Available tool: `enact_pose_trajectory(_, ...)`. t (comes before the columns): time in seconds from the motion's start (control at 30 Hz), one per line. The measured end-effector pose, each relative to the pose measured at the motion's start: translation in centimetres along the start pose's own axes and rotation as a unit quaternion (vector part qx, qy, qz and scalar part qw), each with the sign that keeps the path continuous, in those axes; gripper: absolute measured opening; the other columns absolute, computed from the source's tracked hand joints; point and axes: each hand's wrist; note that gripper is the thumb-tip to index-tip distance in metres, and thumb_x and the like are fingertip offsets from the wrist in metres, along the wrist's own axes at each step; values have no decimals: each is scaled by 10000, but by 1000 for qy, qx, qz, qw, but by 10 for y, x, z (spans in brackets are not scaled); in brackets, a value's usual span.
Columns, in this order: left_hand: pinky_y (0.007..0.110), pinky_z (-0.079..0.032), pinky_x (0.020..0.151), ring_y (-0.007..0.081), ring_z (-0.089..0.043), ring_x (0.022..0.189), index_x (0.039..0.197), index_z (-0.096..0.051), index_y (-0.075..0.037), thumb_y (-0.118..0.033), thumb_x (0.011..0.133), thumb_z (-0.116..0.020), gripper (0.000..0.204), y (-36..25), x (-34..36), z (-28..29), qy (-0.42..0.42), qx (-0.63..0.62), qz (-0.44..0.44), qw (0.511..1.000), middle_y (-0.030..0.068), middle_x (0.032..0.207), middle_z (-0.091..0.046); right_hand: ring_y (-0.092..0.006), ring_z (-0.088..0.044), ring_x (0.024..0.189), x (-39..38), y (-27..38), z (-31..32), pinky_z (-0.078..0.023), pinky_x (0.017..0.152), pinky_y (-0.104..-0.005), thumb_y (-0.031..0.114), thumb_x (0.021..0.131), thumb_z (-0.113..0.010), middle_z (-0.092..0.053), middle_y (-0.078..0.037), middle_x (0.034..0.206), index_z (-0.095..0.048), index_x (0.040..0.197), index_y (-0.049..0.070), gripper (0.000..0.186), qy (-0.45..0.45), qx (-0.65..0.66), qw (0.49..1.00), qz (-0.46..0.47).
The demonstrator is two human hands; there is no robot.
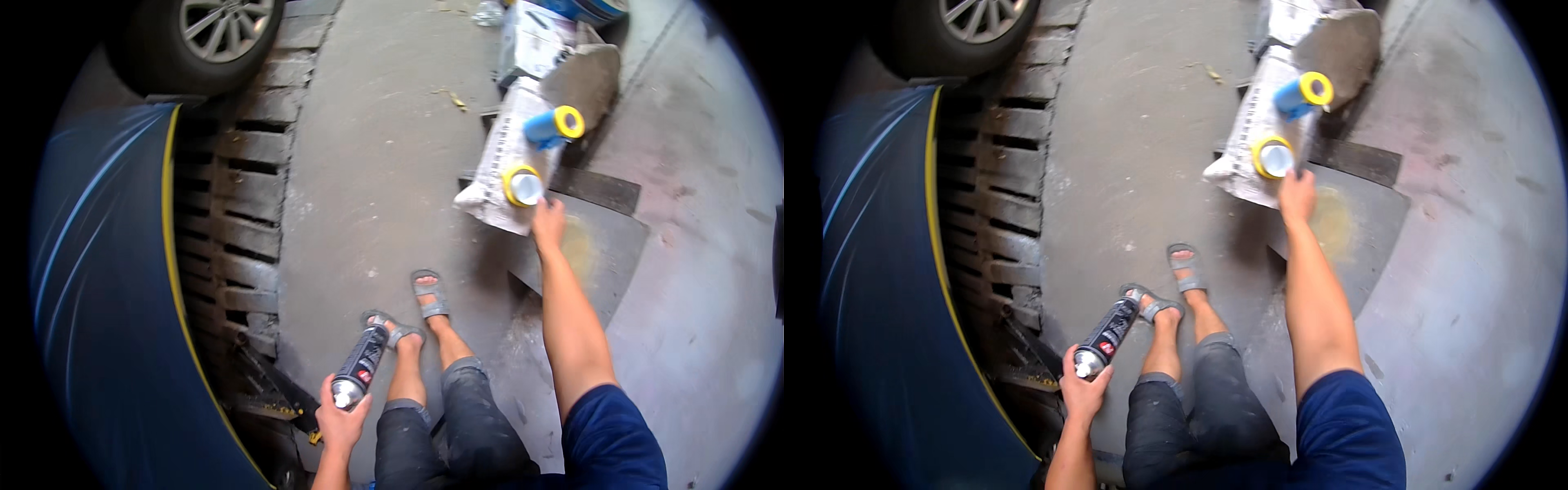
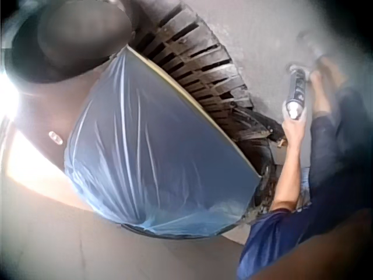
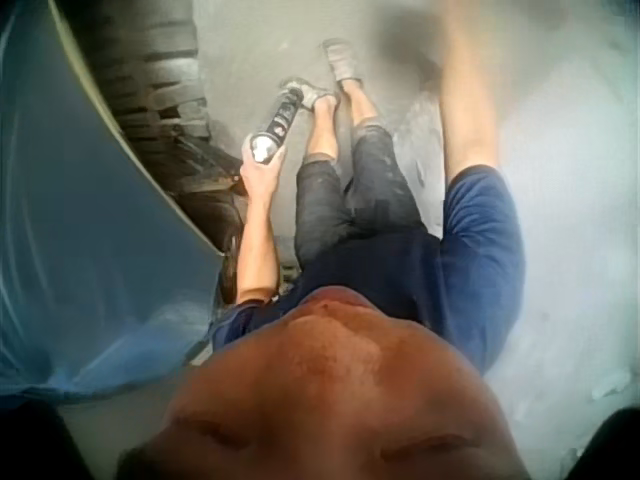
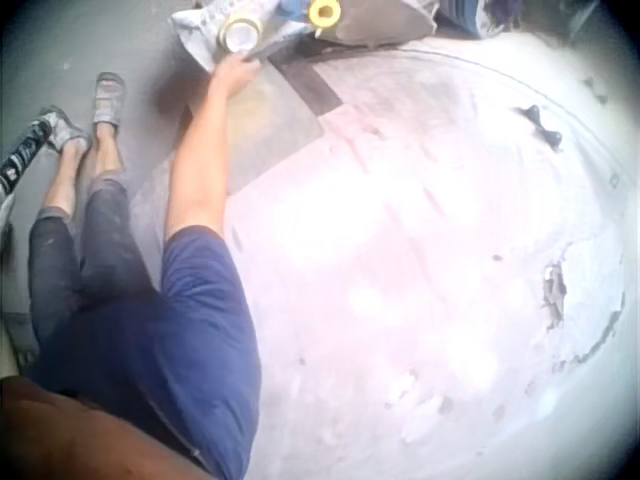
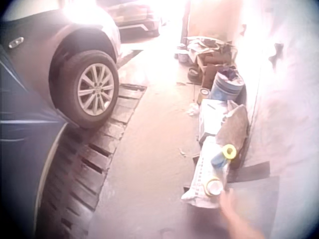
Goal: The person applies masking tape to the edge of a plastic sheet covering a car's hood, then picks up a spray can and shakes it. They proceed to spray paint the exposed lower edge of the car's front bumper while holding the plastic sheet in place with the other hand. The person moves along the bumper, applying paint in short bursts before walking away.
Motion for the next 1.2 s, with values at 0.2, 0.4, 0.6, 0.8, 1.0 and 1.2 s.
enact_pose_trajectory(0.2, 364, -550, 789, 257, -711, 907, 1296, -499, -48, -278, 686, -856, 743, 2, 5, 4, 6, -16, 26, 1000, 192, 981, -702, -278, -632, 837, -208, 43, 40, -509, 699, -370, 58, 796, -684, -623, -143, 936, -593, 1139, 21, 357, 331, 157, 872, 324)
enact_pose_trajectory(0.4, 319, -540, 793, 176, -690, 911, 1237, -543, -36, -260, 710, -842, 646, 6, 9, 23, -7, -116, 53, 992, 139, 991, -702, -369, -492, 1226, -343, 127, 53, -419, 1028, -488, 194, 603, -837, -485, -171, 1321, -520, 1295, 86, 769, 495, 239, 596, 586)
enact_pose_trajectory(0.6, 316, -528, 877, 199, -644, 1042, 1379, -408, 1, -197, 847, -752, 664, 61, 15, 40, 31, -296, 45, 954, 164, 1164, -639, -367, -584, 1066, -384, 145, 8, -500, 904, -461, 190, 665, -801, -532, -189, 1236, -511, 1331, 125, 730, 459, 306, 549, 628)
enact_pose_trajectory(0.8, 341, -500, 923, 258, -624, 1131, 1474, -283, -10, -172, 934, -628, 661, 172, 34, 7, 19, -354, 20, 935, 205, 1230, -620, -409, -574, 1091, -374, 217, -58, -507, 887, -430, 114, 614, -829, -510, -242, 1256, -333, 1449, 62, 973, 308, 432, 632, 565)
enact_pose_trajectory(1.0, 405, -486, 926, 328, -638, 1052, 1229, -599, -23, -294, 851, -688, 474, 327, 19, -32, -53, 98, -47, 993, 196, 1131, -665, -392, -594, 1022, -411, 235, -199, -512, 865, -447, 108, 656, -784, -514, -205, 1213, -308, 1494, 203, 968, 294, 337, 699, 558)
enact_pose_trajectory(1.2, 427, -499, 859, 332, -648, 964, 1124, -651, -51, -280, 807, -722, 397, 334, 45, -26, -230, 24, 62, 971, 133, 1004, -698, -349, -558, 1038, -410, 360, -192, -493, 889, -434, 44, 651, -787, -507, -188, 1176, -309, 1483, 133, 964, 174, 511, 584, 606)
Point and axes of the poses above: each hand's wrist, its own x-axis towards the middle knuckle, its own z-axis out of the back of the hand, y = z × x
